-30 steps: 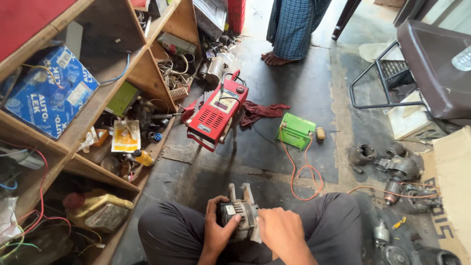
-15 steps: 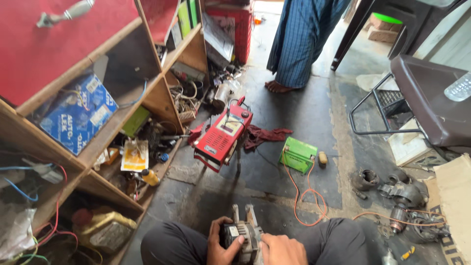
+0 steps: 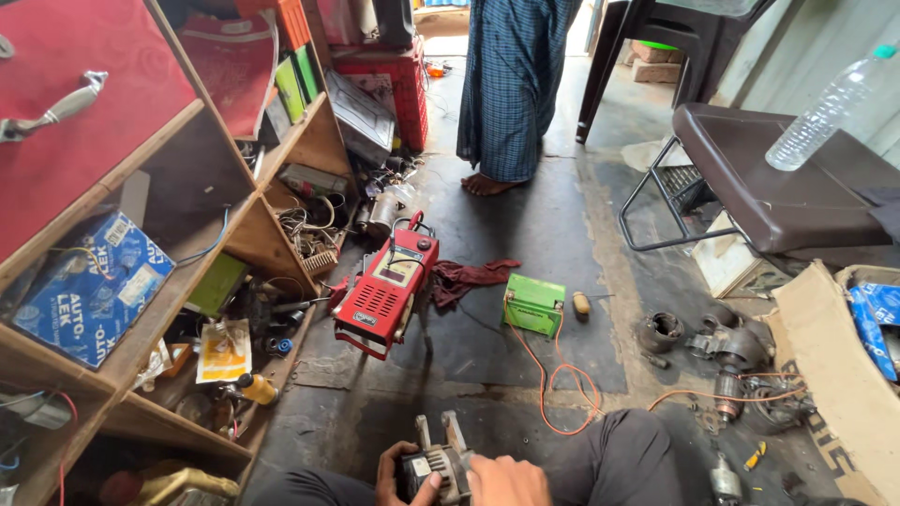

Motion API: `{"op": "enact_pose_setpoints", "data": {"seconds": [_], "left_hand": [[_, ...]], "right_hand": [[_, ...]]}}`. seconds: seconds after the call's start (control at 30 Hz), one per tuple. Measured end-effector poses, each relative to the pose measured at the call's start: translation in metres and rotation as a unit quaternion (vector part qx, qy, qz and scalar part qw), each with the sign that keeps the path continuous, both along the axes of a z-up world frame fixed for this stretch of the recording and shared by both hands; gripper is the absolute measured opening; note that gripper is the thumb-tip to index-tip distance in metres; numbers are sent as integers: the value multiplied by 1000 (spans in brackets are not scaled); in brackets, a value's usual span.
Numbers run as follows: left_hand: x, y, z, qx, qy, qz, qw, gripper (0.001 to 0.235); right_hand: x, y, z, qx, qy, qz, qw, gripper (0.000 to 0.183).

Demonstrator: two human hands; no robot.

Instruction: The person sits on the floor and uses a flathead screwdriver to scrape and clean the surface of a car alternator. They rotate the alternator to access different sides and continue scraping the metal housing.

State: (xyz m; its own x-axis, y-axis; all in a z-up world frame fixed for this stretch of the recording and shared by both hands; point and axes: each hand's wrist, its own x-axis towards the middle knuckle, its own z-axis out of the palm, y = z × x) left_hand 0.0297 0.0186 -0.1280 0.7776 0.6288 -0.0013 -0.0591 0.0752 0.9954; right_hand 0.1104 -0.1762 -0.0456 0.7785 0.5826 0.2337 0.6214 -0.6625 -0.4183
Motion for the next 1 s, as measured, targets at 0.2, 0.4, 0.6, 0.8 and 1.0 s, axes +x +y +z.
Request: {"op": "enact_pose_setpoints", "data": {"seconds": [0.2, 0.4, 0.6, 0.8, 1.0], "left_hand": [[-5, 1, 18, 78, 4, 7, 997, 57], [-9, -2, 43, 111, -20, 5, 994, 57], [-12, -8, 50, 120, 5, 11, 993, 56], [-3, 1, 40, 27, 104, -14, 994, 64], [0, 5, 24, 42, 98, 0, 994, 65]], "right_hand": [[-3, 3, 31, -71, 87, -15, 994, 26], [-3, -1, 56, -160, 169, -25, 972, 36], [0, -16, 38, -164, 165, -39, 972, 40], [14, -20, -4, -176, 181, -37, 967, 45], [19, -20, -30, -192, 128, -17, 973, 42]]}}
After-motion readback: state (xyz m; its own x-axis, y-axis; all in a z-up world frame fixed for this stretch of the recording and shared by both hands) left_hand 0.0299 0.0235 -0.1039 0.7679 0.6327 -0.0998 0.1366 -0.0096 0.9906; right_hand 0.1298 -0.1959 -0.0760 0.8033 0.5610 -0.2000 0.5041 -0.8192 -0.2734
